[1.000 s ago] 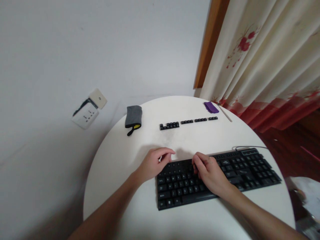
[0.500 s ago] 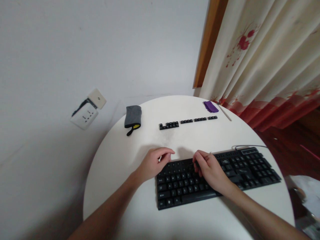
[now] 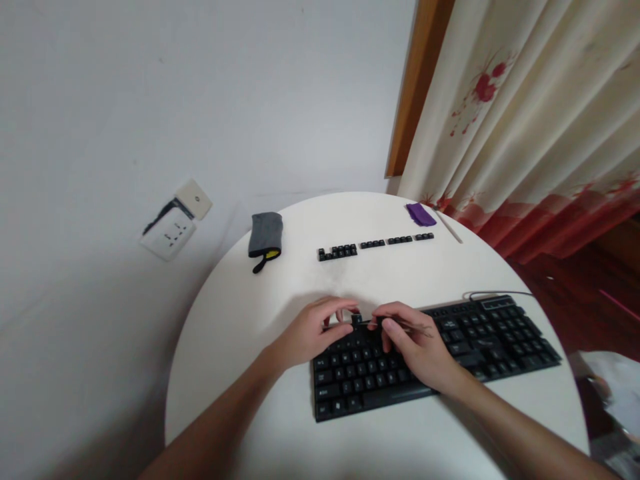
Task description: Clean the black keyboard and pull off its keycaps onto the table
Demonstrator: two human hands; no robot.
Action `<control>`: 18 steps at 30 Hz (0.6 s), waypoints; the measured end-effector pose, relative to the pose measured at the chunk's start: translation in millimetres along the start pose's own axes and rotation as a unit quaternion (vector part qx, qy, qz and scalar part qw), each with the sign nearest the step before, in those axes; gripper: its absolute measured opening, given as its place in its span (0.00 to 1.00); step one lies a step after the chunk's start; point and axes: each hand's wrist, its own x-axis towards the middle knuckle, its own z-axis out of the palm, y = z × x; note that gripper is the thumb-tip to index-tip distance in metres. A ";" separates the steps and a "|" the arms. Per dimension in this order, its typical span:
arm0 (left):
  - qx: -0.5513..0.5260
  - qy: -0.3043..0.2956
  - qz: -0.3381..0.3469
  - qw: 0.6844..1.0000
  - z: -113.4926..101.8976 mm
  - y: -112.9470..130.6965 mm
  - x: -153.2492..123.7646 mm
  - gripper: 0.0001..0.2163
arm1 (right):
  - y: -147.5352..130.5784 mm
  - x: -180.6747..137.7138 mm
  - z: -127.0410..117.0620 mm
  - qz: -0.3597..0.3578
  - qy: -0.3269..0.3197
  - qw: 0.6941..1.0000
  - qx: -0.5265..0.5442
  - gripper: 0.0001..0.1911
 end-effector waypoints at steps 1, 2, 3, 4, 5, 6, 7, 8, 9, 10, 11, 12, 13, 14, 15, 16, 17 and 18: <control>0.002 -0.004 0.004 1.000 -0.2 0.7 -0.1 0.16 | -0.1 -0.9 0.4 -0.001 -0.009 1.000 -0.002 0.13; 0.004 -0.006 0.009 1.000 -0.5 1.1 -0.1 0.15 | -0.4 -1.7 0.7 0.000 -0.018 1.000 -0.003 0.13; 0.006 -0.006 0.015 1.000 -0.8 1.3 0.0 0.15 | -0.7 -2.3 0.9 0.001 -0.026 1.000 -0.004 0.13; 0.008 -0.006 0.022 1.000 -1.0 1.3 0.2 0.14 | -1.0 -2.8 1.0 0.002 -0.032 0.999 -0.005 0.13; 0.011 -0.007 0.028 1.000 -1.2 1.1 0.4 0.13 | -1.3 -3.3 1.1 0.002 -0.035 0.999 -0.005 0.13; 0.011 -0.008 0.032 0.999 -1.4 0.8 0.6 0.13 | -1.5 -3.6 1.1 0.002 -0.037 0.999 -0.004 0.13; 0.009 -0.008 0.033 0.999 -1.5 0.4 0.8 0.12 | -1.7 -3.9 1.1 0.001 -0.039 0.999 -0.003 0.13; 0.005 -0.011 0.032 0.999 -1.5 0.0 0.8 0.11 | -1.8 -4.1 1.1 0.002 -0.042 0.999 -0.002 0.13; -0.001 -0.013 0.029 0.999 -1.5 -0.3 0.8 0.10 | -2.0 -4.3 1.0 0.001 -0.043 0.999 -0.002 0.12; -0.010 -0.017 0.025 1.000 -1.4 -0.5 0.8 0.09 | -2.3 -4.4 1.0 0.000 -0.045 0.999 -0.002 0.12; -0.019 -0.020 0.020 0.999 -1.5 -0.7 0.7 0.09 | -2.7 -4.5 1.1 -0.001 -0.046 0.999 -0.004 0.12; -0.026 -0.023 0.016 0.999 -1.5 -0.8 0.6 0.08 | -3.2 -4.6 1.1 -0.002 -0.046 0.999 -0.007 0.12; -0.031 -0.026 0.013 0.999 -1.6 -0.8 0.5 0.07 | -3.8 -4.6 1.3 -0.004 -0.045 0.999 -0.010 0.11; -0.034 -0.027 0.011 0.999 -1.7 -0.8 0.5 0.07 | -4.5 -4.6 1.4 -0.006 -0.044 0.999 -0.015 0.11; -0.035 -0.028 0.009 0.999 -1.7 -0.7 0.5 0.07 | -5.1 -4.6 1.6 -0.007 -0.043 0.999 -0.021 0.11; -0.034 -0.029 0.008 0.999 -1.8 -0.6 0.5 0.07 | -5.6 -4.5 1.8 -0.007 -0.044 0.999 -0.028 0.11; -0.032 -0.030 0.005 0.999 -1.7 -0.5 0.5 0.06 | -6.1 -4.5 2.0 -0.008 -0.045 0.998 -0.034 0.12; -0.030 -0.031 0.002 0.999 -1.6 -0.5 0.4 0.06 | -6.4 -4.4 2.3 -0.008 -0.048 0.998 -0.040 0.12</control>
